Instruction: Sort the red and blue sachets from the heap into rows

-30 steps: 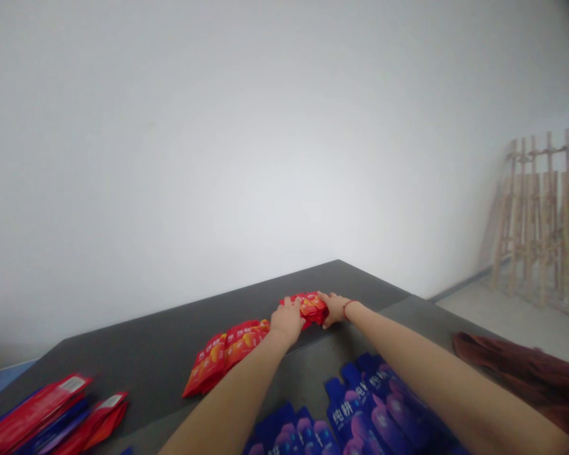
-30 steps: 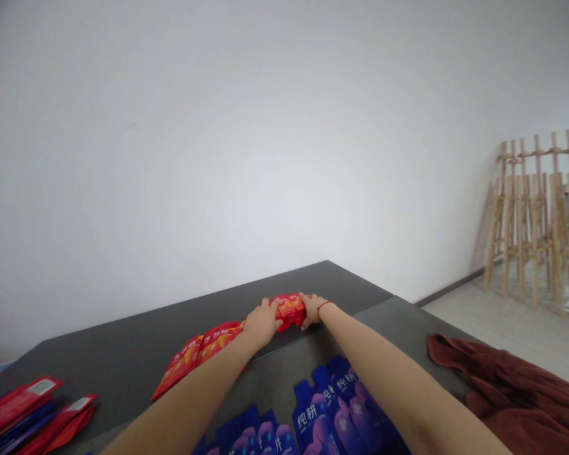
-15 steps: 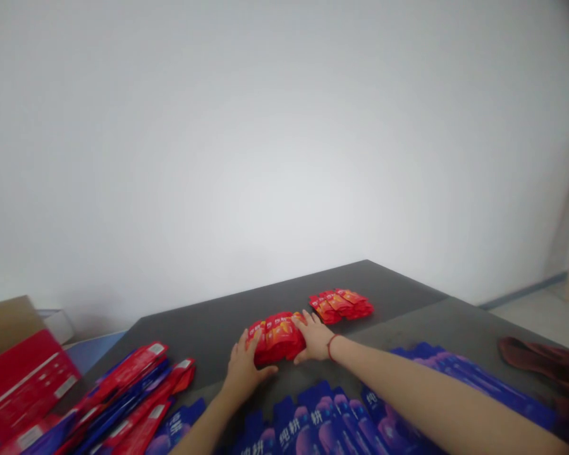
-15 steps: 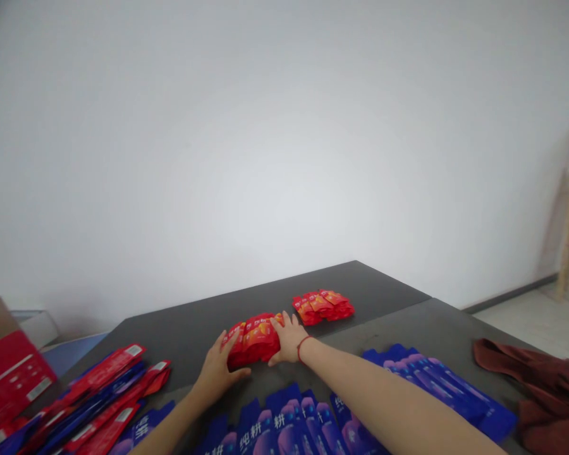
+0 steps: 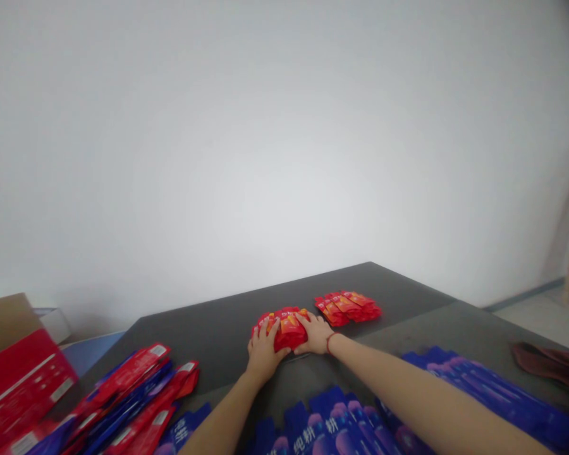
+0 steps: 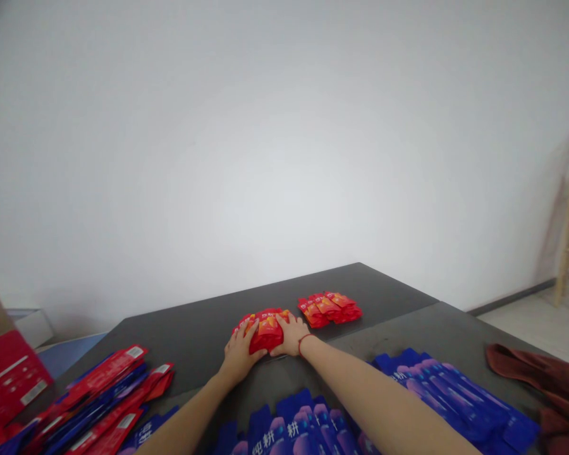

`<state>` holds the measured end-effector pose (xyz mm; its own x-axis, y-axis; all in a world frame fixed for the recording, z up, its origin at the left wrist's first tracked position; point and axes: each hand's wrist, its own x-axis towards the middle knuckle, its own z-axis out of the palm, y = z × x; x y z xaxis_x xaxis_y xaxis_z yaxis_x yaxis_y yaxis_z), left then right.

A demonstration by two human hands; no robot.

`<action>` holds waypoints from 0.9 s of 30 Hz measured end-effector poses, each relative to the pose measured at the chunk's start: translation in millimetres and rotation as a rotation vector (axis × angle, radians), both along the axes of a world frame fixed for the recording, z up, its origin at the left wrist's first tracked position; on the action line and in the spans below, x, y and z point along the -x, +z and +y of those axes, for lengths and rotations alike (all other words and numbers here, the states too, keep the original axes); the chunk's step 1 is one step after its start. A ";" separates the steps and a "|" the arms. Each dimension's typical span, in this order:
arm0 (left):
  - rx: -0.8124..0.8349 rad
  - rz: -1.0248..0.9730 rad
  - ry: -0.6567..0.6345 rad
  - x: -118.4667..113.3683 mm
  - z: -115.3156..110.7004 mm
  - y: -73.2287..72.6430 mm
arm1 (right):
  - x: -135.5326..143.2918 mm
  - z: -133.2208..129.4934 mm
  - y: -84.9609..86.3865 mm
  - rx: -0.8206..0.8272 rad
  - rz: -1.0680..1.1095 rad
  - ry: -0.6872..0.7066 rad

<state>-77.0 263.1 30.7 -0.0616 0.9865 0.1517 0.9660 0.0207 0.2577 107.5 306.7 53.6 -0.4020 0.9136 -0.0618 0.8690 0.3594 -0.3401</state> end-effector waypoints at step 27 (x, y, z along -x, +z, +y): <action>-0.019 -0.073 -0.040 3.3 25.1 3.7 | 9.0 25.5 2.9 -0.013 0.047 0.004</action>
